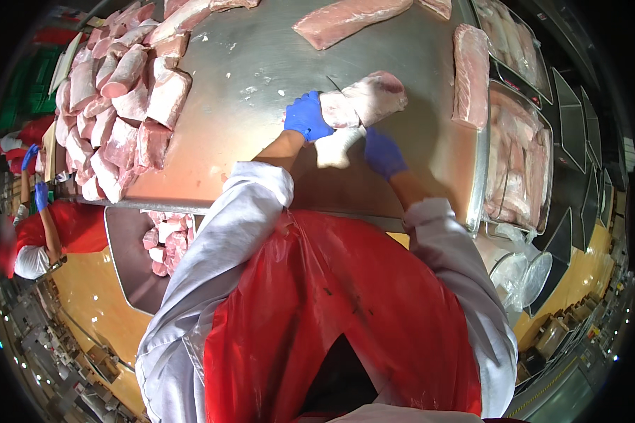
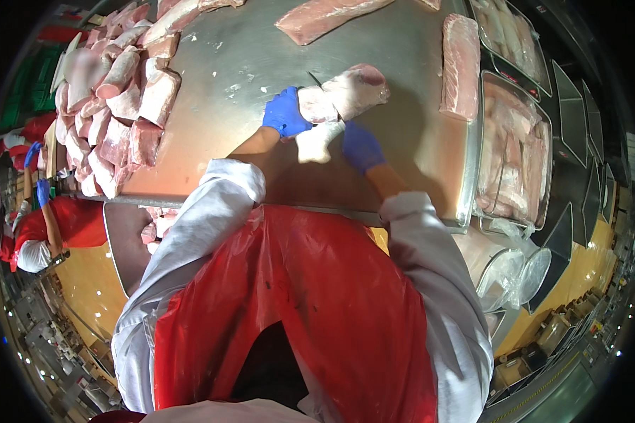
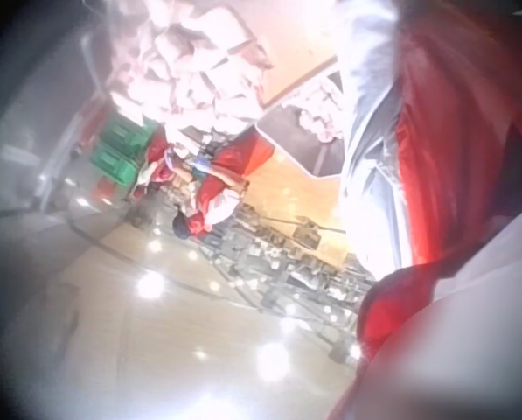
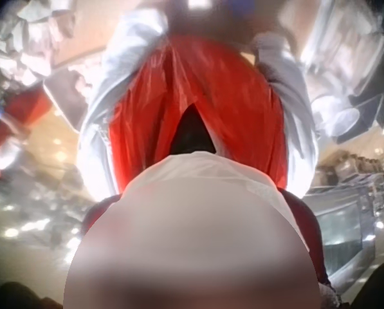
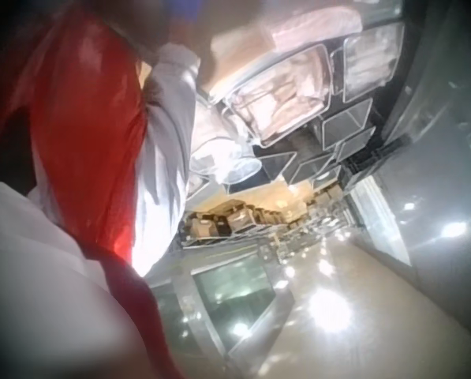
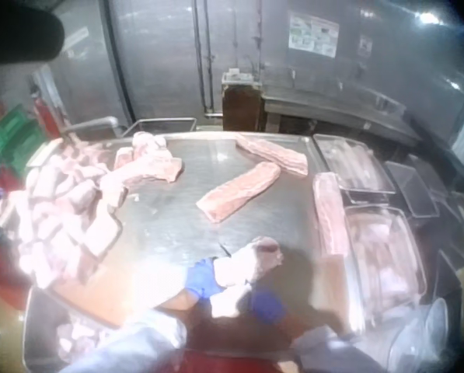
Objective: The person cuts large slabs of pork belly into smaller rectangular pieces using a knife on a stainless steel table. The cut pieces are placed into a metal tray while the remaining slabs are kept on the table.
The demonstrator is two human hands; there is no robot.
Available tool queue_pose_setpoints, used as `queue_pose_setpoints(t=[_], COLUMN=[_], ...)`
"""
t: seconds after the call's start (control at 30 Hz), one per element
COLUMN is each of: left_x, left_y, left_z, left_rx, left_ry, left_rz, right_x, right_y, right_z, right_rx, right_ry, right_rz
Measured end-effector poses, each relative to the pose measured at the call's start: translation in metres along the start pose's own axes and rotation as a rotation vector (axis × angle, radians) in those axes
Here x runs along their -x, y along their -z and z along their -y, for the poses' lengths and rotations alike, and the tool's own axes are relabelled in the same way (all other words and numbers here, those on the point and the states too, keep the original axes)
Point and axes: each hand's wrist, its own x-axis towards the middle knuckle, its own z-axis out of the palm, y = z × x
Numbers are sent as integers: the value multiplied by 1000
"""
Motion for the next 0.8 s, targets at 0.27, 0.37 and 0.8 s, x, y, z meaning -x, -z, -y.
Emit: queue_pose_setpoints(t=[0.27, 0.37, 0.8], left_x=[-4, -22, 78], left_y=[4, -4, 310], left_z=[9, 73, 338], left_rx=[490, 823, 1718], left_ry=[54, 116, 135], left_rz=[2, -111, -773], right_x=[-65, -30, 18], right_y=[-20, -46, 20], right_z=[9, 2, 65], right_rx=[-241, -54, -687], right_ry=[143, 357, -89], right_rz=[-118, -260, -45])
